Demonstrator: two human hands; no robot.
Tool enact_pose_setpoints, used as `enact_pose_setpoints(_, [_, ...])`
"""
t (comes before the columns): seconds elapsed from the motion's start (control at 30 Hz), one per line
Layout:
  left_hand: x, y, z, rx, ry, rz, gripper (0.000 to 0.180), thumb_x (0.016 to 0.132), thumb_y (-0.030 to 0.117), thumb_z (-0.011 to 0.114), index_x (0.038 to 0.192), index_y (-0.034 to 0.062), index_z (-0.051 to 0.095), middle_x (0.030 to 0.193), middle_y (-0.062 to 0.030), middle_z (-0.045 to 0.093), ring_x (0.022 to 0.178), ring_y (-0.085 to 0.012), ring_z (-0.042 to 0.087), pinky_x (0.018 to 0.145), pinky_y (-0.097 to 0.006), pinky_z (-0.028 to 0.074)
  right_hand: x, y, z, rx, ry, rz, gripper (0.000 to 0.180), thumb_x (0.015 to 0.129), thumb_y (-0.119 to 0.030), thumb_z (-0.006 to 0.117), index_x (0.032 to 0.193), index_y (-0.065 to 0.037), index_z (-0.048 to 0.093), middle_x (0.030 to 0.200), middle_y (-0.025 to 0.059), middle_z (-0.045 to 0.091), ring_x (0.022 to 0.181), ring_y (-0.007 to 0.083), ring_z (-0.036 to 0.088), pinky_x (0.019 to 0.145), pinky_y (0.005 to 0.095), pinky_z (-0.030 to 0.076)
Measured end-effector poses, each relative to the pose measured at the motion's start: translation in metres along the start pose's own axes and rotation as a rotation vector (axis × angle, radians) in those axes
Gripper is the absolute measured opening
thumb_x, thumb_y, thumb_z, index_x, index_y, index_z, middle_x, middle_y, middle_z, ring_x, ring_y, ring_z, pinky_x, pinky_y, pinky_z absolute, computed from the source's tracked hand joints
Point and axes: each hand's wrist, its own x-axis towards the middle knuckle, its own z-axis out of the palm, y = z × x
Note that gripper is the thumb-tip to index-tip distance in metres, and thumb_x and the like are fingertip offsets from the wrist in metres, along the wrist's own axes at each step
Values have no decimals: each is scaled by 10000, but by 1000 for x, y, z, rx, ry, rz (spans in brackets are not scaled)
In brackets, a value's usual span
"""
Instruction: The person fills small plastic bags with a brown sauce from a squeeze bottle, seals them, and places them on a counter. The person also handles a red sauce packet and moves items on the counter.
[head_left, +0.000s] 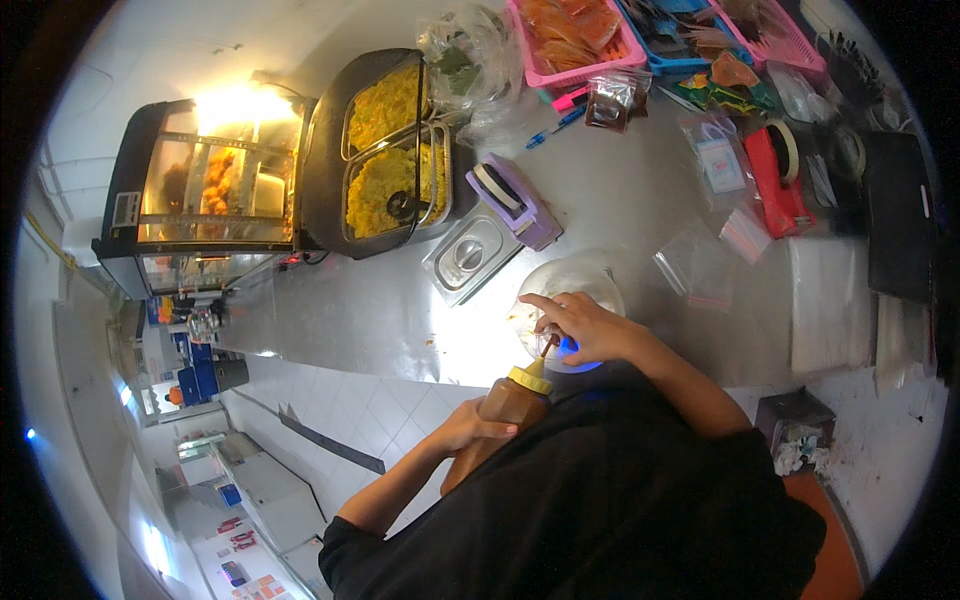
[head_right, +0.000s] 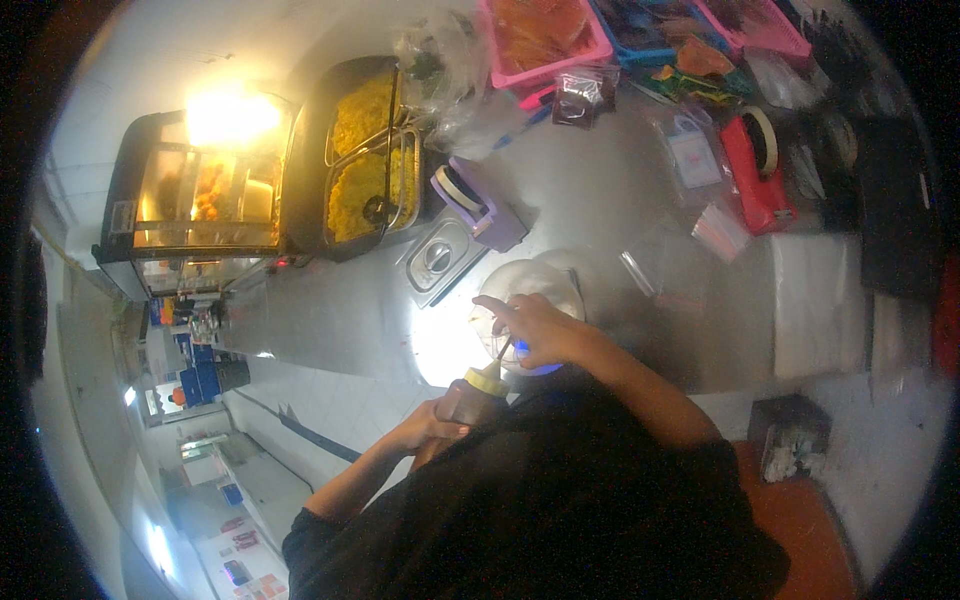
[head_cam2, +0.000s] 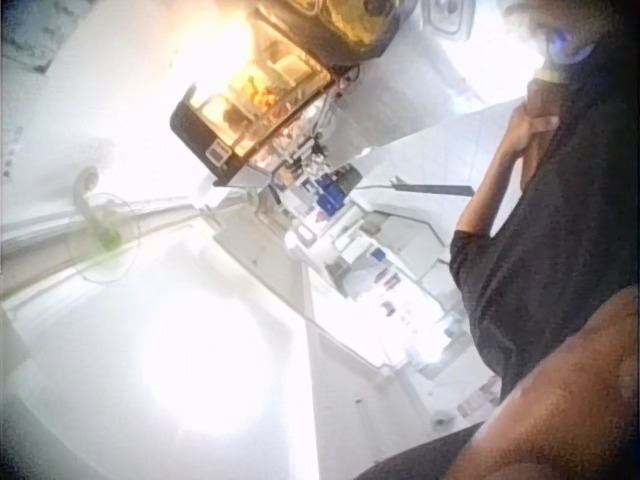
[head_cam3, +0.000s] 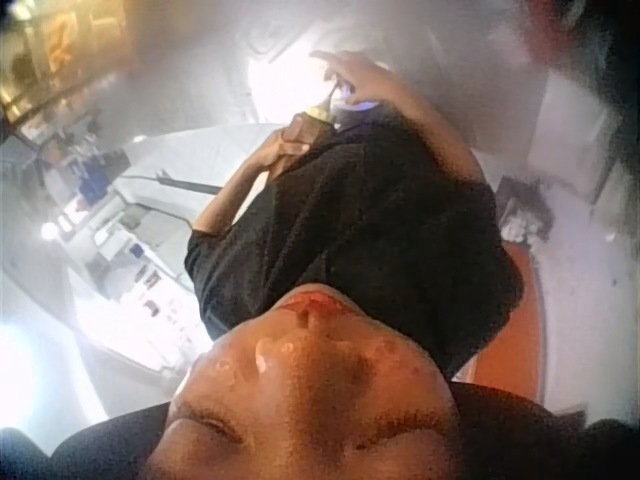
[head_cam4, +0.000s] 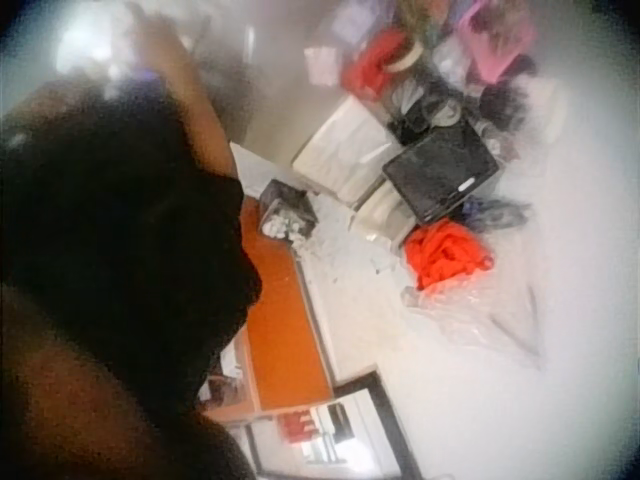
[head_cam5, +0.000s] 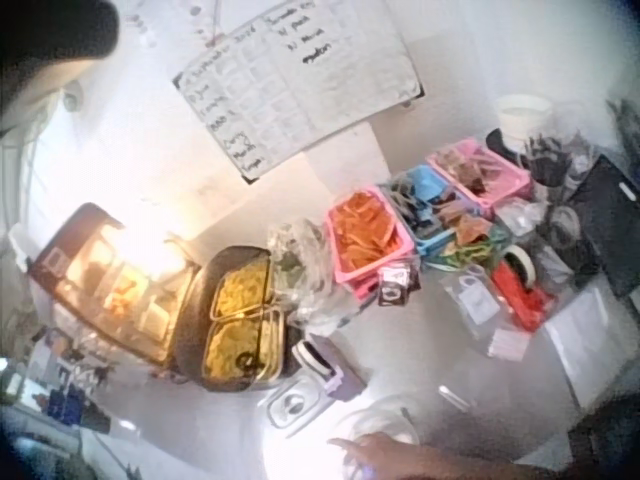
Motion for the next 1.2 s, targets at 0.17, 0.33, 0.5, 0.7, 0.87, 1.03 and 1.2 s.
enact_pose_setpoints(0.17, [3,-11,0,41,55,179,686,555,307,710,1086,-20,423,1005,-133,511,928,-226,491,837,-303,354,0,-3,-3,-22,-5,8,859,507,-67,640,1247,-114,205,960,86,546,899,264,457,827,354,319])
enact_pose_setpoints(0.33, [8,-20,-6,-47,301,551,764,497,219,760,1116,-13,378,1040,-126,494,953,-216,485,849,-319,359,2,-16,-9,5,-11,17,891,501,-64,682,1247,-120,200,974,77,543,948,255,444,859,350,289])
enact_pose_setpoints(0.5, [36,-28,-22,-126,875,825,736,477,127,783,1075,4,371,1032,-99,477,940,-197,488,819,-315,403,19,-26,1,-72,-169,-3,909,517,-86,692,1256,-111,163,996,71,536,970,268,434,878,361,276])
enact_pose_setpoints(0.7, [54,-27,-26,-345,1093,911,764,522,53,749,1136,27,294,1072,-100,435,977,-197,460,846,-316,390,33,-14,27,-190,-180,-44,1006,450,-198,753,1262,-119,165,1109,87,466,1025,308,393,899,387,261])
enact_pose_setpoints(0.87, [80,-56,-9,-527,1080,1098,686,632,8,654,1149,44,206,1169,-117,309,1104,-214,322,922,-350,281,24,-2,3,-252,130,-53,755,528,-272,714,1177,-121,357,1031,90,485,1005,287,402,872,386,295])
enact_pose_setpoints(1.03, [117,-86,49,-806,795,850,547,696,-32,576,1105,70,227,1119,-122,335,984,-210,392,829,-337,366,8,7,-18,-429,472,-82,572,601,-218,668,1111,-110,432,1047,106,472,1009,284,400,845,380,326])
enact_pose_setpoints(1.2, [105,-33,66,-580,478,846,665,690,-7,604,1209,81,198,1116,-124,362,950,-216,443,778,-323,412,-9,35,-19,-322,537,373,434,656,-144,620,1057,-55,478,913,125,550,841,278,508,751,338,402])
